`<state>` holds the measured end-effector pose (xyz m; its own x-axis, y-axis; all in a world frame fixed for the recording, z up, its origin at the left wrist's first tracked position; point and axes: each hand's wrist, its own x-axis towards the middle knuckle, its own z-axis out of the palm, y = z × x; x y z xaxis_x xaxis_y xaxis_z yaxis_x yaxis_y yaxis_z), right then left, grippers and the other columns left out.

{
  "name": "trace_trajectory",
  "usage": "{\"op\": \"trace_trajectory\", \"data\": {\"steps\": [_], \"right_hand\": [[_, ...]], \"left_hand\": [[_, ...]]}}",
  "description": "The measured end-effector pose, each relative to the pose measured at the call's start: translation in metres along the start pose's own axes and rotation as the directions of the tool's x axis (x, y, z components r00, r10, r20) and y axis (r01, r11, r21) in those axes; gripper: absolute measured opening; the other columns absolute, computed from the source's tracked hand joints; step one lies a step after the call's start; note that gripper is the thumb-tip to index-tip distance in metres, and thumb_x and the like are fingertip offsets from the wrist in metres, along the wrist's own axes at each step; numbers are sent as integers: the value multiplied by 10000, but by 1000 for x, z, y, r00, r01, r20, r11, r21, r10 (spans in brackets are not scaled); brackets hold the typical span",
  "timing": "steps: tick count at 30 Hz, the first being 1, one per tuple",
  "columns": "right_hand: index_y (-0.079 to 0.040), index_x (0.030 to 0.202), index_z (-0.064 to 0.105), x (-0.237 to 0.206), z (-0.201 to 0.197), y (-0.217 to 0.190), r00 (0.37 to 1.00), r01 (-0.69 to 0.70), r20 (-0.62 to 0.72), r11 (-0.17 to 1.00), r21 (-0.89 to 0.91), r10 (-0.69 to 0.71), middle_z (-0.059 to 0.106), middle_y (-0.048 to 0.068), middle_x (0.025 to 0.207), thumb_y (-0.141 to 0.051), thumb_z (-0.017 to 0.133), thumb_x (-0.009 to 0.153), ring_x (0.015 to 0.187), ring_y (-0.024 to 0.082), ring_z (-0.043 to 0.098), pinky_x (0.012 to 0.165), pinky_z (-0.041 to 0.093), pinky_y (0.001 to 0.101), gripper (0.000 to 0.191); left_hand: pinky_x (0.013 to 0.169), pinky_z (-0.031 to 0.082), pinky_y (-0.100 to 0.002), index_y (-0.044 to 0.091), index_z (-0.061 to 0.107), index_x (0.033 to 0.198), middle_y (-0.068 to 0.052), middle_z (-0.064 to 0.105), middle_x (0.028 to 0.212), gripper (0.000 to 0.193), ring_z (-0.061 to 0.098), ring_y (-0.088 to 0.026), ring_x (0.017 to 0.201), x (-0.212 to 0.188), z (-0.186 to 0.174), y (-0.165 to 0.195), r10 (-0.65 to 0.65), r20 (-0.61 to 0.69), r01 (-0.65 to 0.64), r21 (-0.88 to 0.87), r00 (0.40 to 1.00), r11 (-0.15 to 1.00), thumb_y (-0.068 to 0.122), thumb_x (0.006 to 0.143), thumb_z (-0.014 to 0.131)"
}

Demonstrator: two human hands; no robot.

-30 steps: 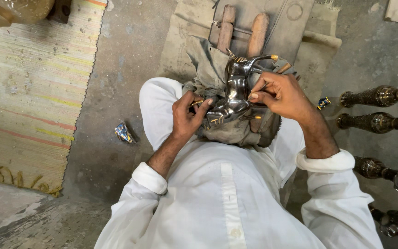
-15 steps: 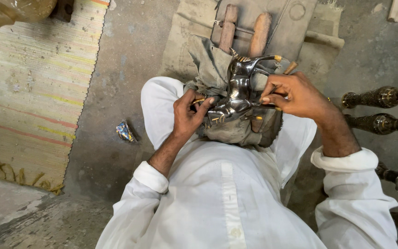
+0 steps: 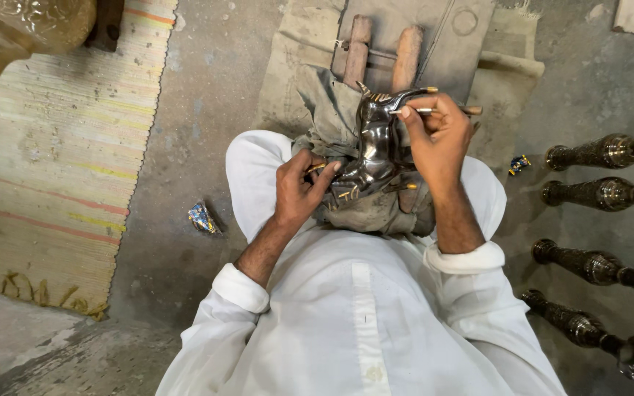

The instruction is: The person sits cross-legged on the floor holding a brass animal figurine against a cloth pad on their lap and engraves its surface with a small hand chisel, rotating the figurine repeatedly to reach different sides and legs.

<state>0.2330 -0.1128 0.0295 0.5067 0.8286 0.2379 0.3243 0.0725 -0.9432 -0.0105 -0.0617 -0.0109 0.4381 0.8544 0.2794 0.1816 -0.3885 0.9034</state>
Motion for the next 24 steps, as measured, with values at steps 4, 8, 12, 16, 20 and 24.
{"op": "trace_trajectory", "data": {"steps": [4,8,12,16,20,24], "right_hand": [[51,1047,661,11,5,-4,1000,11,-29,1000,8,-11,759,107,987,47,722,1022,874,104,742,740,571,201,66],[58,1023,667,15,6,-6,999,7,-43,1000,-31,-9,763,112,977,56,722,1008,864,113,750,720,581,201,57],[56,1003,665,17,2,-6,1000,1,27,999,-37,0,764,106,971,66,714,1006,869,108,744,729,574,198,50],[55,1015,665,14,-4,-6,997,10,75,1000,-24,-8,749,92,963,74,729,994,867,93,720,729,563,196,71],[45,1020,670,9,-6,-2,995,-9,99,1000,-8,10,739,73,947,93,728,993,854,69,695,716,542,188,80],[34,1016,649,5,-8,2,991,-3,137,1000,10,1,739,64,954,112,701,989,876,64,714,734,559,188,97]], "left_hand": [[500,431,-267,30,564,818,-35,616,714,292,529,-81,586,0,0,4,-25,-3,25,-9,1000,1000,139,948,801],[502,436,-267,29,569,821,-38,611,713,290,532,-81,589,0,1,4,-4,-10,4,2,1000,1000,139,944,807],[499,433,-268,30,581,822,-37,613,708,278,528,-83,586,1,1,3,3,-10,-3,2,1000,1000,136,939,810],[494,433,-270,26,573,812,-37,608,703,295,522,-83,582,1,2,2,-6,-22,6,5,1000,1000,135,933,819],[492,429,-264,30,576,810,-32,599,690,295,522,-79,582,0,2,-1,0,-16,0,18,1000,1000,137,940,818],[492,433,-253,35,579,819,-25,604,694,283,530,-72,586,1,2,-4,11,-4,-11,-3,1000,1000,141,953,804]]}}
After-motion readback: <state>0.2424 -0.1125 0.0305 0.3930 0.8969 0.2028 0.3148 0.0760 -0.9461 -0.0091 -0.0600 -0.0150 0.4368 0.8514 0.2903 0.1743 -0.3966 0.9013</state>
